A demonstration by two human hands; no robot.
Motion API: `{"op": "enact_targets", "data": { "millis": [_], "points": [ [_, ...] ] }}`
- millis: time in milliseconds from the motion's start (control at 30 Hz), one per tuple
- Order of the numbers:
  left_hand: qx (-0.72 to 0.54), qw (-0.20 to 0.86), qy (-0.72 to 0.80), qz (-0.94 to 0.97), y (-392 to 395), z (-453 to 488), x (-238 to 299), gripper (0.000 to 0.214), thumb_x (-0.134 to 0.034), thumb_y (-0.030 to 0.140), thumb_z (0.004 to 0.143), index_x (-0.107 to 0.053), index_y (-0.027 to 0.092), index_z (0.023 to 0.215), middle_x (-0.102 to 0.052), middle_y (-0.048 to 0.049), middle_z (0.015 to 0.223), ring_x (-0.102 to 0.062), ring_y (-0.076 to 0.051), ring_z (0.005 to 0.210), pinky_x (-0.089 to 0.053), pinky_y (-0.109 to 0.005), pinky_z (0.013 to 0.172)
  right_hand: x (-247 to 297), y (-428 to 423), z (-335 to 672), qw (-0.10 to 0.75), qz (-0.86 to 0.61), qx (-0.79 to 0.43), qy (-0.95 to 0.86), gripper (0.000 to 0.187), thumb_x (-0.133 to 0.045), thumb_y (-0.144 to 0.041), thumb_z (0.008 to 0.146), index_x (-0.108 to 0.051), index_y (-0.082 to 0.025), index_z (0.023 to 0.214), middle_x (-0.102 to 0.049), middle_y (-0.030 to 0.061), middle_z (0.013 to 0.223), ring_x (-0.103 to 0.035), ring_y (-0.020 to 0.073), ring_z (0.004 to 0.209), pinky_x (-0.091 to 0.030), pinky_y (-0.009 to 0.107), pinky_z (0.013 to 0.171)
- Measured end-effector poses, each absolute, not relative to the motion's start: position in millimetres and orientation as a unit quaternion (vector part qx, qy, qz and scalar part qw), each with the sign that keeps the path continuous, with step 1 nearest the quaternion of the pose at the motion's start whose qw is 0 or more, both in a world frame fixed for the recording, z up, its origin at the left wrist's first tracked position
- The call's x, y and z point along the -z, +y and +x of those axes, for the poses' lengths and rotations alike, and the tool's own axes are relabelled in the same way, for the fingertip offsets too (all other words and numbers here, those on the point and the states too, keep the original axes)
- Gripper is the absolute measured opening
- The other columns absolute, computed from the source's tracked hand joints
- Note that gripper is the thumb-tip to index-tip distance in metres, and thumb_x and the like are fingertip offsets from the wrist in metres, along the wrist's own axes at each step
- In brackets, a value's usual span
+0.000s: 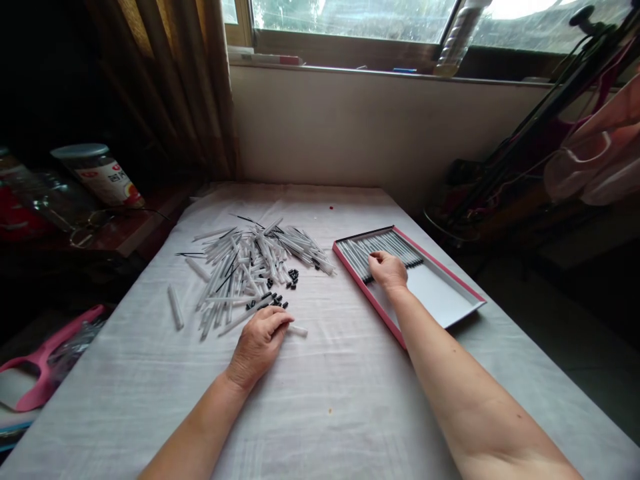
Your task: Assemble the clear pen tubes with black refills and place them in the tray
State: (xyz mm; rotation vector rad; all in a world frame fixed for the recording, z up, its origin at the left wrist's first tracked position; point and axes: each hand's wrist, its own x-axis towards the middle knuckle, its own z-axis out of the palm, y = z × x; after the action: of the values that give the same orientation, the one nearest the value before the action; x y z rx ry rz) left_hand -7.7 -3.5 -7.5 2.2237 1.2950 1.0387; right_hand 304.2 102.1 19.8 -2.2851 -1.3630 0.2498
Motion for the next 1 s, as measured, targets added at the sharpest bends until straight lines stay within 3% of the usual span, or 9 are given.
{"op": "enact_targets", "data": {
  "millis": [433, 567, 733, 1000],
  "points": [
    [-0.343, 0.115, 0.444, 0.820, -7.5, -11.4, 6.9, 0.018, -0.058, 0.011, 0.084, -0.069, 0.021, 0.095, -0.068, -0.0068, 0.097, -0.064, -0.020, 0.090, -0.053, -0.032, 0.081, -24.5, 94.7, 296.1, 0.138, -0.814, -0.042, -0.563, 0.036, -0.047, -0.031, 0.086, -0.076, -0.023, 0.107, -0.071, 0.0128, 0.110, -0.065, 0.0287, 0.097, -0.046, 0.037, 0.080],
    [-0.334, 0.077, 0.443, 0.829, -5.0, -16.1, 10.9, 0.019, -0.055, 0.010, 0.087, -0.069, 0.021, 0.095, -0.068, -0.0061, 0.096, -0.063, -0.019, 0.090, -0.053, -0.031, 0.080, -33.2, 89.8, 286.0, 0.179, -0.787, 0.020, -0.590, 0.037, -0.047, -0.030, 0.088, -0.072, -0.021, 0.113, -0.069, 0.0117, 0.111, -0.062, 0.0267, 0.100, -0.045, 0.036, 0.083],
    [-0.313, 0.043, 0.486, 0.815, 2.5, -24.0, 13.5, 0.017, -0.056, 0.014, 0.087, -0.070, 0.021, 0.094, -0.068, -0.0059, 0.096, -0.062, -0.021, 0.089, -0.053, -0.034, 0.079, -41.5, 84.0, 250.1, 0.244, -0.691, 0.039, -0.679, 0.029, -0.050, -0.029, 0.088, -0.075, -0.023, 0.104, -0.070, 0.0070, 0.105, -0.062, 0.0211, 0.094, -0.045, 0.028, 0.079],
    [-0.314, 0.028, 0.546, 0.776, 8.4, -31.3, 13.4, 0.041, -0.046, -0.004, 0.074, -0.072, 0.022, 0.092, -0.067, -0.0058, 0.099, -0.060, -0.022, 0.093, -0.052, -0.035, 0.083, -27.7, 94.7, 195.1, 0.124, -0.685, -0.012, -0.717, 0.027, -0.050, -0.033, 0.090, -0.073, -0.028, 0.105, -0.070, 0.0043, 0.106, -0.065, 0.0190, 0.092, -0.045, 0.026, 0.072]
  ]
}}
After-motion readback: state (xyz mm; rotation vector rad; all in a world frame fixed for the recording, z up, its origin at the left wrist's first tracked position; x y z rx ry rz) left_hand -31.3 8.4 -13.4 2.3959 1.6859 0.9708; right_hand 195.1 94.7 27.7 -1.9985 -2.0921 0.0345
